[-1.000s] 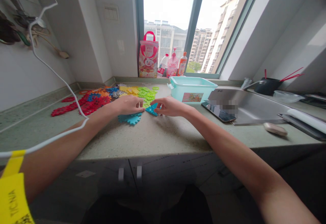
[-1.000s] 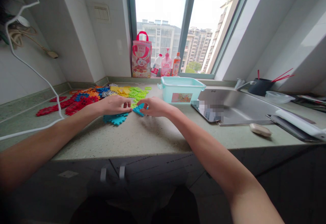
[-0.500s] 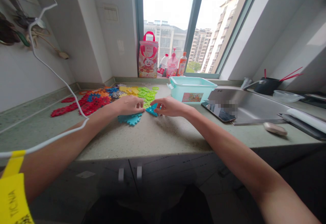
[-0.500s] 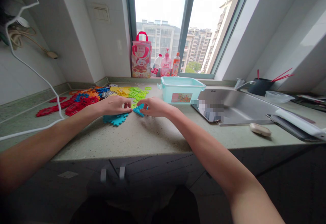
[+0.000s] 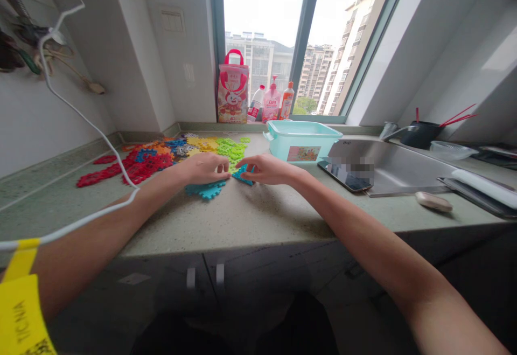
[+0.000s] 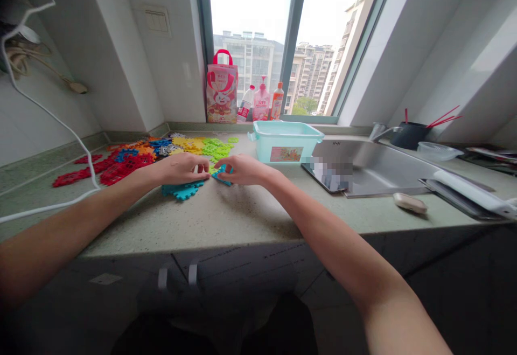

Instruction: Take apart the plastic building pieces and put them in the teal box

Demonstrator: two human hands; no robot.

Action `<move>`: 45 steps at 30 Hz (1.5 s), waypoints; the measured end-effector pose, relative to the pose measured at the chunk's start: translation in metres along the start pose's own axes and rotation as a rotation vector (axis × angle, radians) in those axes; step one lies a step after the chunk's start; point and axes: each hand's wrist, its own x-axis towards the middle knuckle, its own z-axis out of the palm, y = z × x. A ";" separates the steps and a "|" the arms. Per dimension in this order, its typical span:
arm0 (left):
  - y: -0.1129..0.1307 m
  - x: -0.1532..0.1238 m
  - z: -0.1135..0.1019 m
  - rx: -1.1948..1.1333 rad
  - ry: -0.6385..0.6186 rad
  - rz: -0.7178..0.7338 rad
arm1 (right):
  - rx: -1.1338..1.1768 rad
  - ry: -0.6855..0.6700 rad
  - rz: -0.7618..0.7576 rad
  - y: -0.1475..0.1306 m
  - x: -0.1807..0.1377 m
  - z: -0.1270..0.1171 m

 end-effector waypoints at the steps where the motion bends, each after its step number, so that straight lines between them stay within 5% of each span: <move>1: 0.000 0.000 0.000 -0.002 0.001 -0.002 | -0.003 0.000 0.001 0.000 0.000 0.000; 45: 0.007 -0.001 -0.006 -0.003 -0.052 -0.039 | -0.095 -0.057 0.004 -0.006 -0.001 -0.004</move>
